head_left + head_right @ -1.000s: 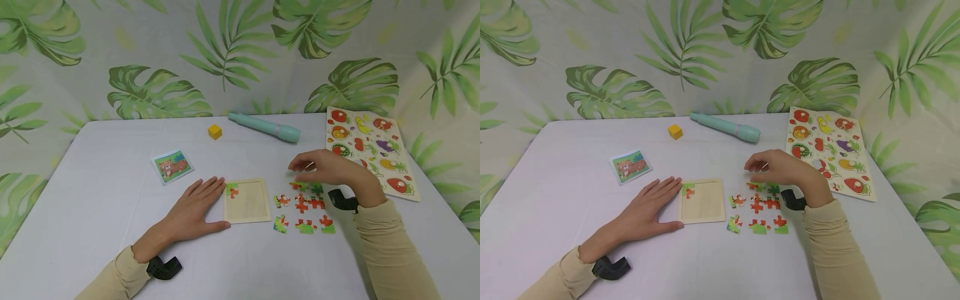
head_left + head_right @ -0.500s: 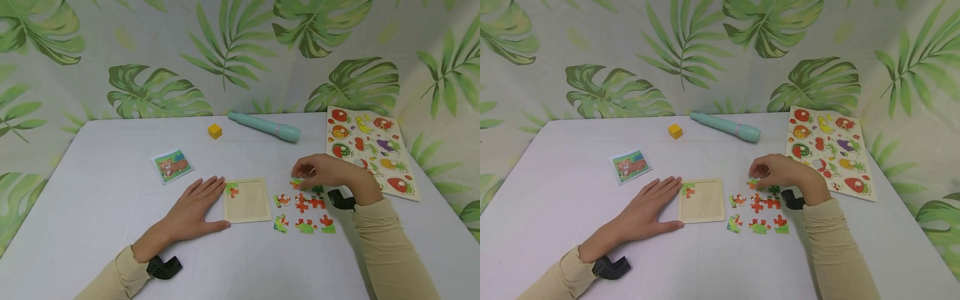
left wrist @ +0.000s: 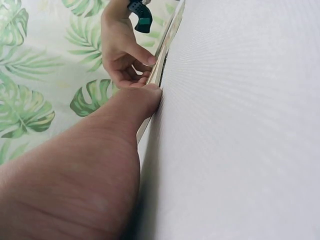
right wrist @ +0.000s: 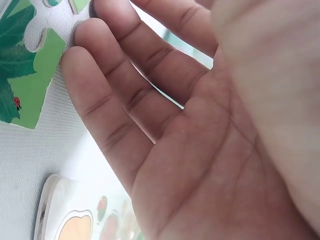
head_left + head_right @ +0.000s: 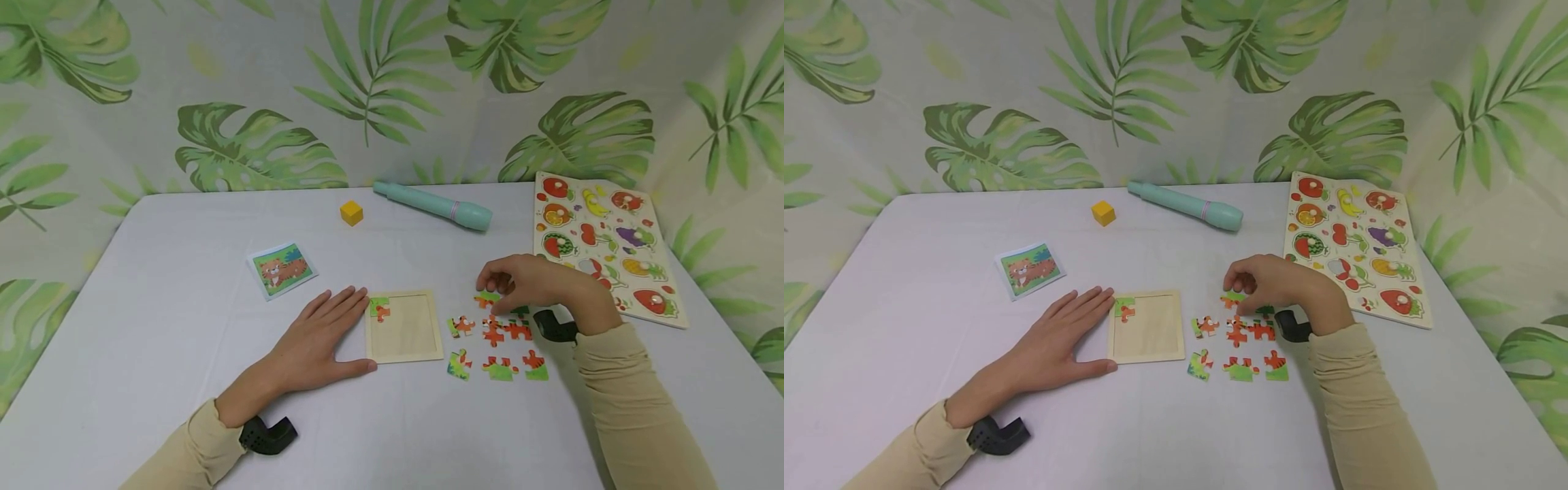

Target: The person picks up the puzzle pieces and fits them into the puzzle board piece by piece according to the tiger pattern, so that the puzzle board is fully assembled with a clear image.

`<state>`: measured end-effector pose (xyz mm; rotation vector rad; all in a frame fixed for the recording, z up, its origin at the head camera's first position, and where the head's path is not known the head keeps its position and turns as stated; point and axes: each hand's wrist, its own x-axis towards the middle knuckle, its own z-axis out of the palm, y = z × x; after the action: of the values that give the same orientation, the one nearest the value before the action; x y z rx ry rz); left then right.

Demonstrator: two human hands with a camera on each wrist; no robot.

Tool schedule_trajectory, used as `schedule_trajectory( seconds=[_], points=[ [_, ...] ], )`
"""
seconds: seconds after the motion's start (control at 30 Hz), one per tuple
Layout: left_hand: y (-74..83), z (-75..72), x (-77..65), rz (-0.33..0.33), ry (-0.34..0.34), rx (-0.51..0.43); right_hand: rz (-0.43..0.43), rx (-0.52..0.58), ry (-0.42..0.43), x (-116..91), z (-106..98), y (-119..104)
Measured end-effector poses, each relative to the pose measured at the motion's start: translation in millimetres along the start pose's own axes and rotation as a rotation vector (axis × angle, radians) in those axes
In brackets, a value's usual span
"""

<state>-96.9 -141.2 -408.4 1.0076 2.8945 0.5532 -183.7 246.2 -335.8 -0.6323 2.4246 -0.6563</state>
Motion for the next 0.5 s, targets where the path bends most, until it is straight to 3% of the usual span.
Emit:
schedule_trajectory(
  seconds=[0.5],
  points=[
    [-1.4, 1.2, 0.1, 0.01, 0.009, 0.012, -0.037, -0.014, 0.011, 1.7, 1.5, 0.4]
  ],
)
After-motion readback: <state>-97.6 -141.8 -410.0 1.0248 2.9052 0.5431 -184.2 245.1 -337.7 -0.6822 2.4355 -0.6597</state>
